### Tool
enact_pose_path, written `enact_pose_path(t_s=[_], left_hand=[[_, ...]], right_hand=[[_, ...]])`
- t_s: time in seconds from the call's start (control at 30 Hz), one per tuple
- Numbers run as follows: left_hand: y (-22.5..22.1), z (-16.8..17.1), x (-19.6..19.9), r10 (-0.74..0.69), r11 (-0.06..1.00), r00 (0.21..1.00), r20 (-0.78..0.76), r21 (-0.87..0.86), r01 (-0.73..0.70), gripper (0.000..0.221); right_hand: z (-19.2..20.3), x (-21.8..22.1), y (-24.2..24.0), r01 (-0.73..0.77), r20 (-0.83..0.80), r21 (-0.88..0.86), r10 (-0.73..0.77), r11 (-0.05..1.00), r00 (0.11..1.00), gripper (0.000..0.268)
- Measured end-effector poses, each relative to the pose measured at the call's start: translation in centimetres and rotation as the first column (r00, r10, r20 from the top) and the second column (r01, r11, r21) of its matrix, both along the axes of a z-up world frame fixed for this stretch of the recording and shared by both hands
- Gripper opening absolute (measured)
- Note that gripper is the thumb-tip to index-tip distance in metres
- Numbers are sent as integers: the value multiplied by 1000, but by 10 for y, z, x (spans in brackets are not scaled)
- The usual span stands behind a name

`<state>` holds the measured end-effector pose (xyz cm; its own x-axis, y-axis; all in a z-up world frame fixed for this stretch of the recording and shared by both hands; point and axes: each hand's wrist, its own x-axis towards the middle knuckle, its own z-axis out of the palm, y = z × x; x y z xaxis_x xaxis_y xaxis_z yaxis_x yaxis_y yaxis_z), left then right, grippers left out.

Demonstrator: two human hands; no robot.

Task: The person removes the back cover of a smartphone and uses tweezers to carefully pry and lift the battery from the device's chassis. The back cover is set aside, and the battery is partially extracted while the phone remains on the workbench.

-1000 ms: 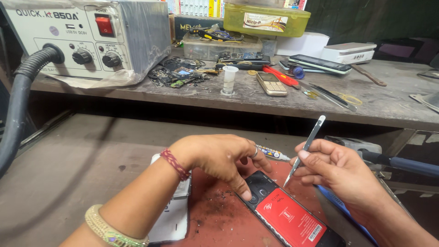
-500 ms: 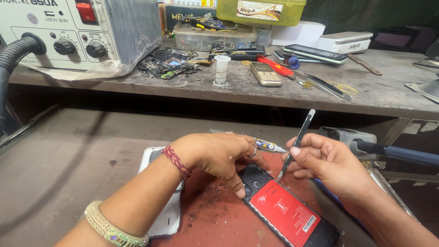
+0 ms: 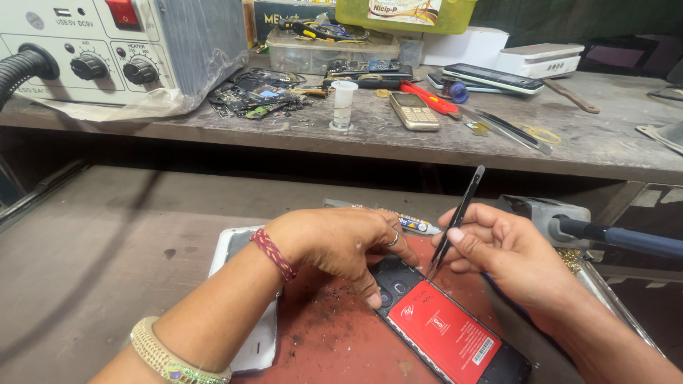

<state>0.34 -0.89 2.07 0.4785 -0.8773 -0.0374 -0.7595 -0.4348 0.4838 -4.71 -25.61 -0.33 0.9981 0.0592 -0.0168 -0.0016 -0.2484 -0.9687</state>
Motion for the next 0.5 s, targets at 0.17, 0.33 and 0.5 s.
enact_pose_path(t_s=[0.17,0.33,0.5], left_hand=[[-1,-1,1,-6,1000,1000,-27,-20,5,82],[-2,-2,1,4,1000,999,-34,-22,-5,81],[-2,-3,0,0,999,999,-43,-44,-2,80]], right_hand=[[1,-1,2,12,-6,-7,-12,1000,1000,23],[-3,-3,5,-14,10,-12,14,1000,1000,22],[-15,-11,12,45,43,55,-47,997,998,20]])
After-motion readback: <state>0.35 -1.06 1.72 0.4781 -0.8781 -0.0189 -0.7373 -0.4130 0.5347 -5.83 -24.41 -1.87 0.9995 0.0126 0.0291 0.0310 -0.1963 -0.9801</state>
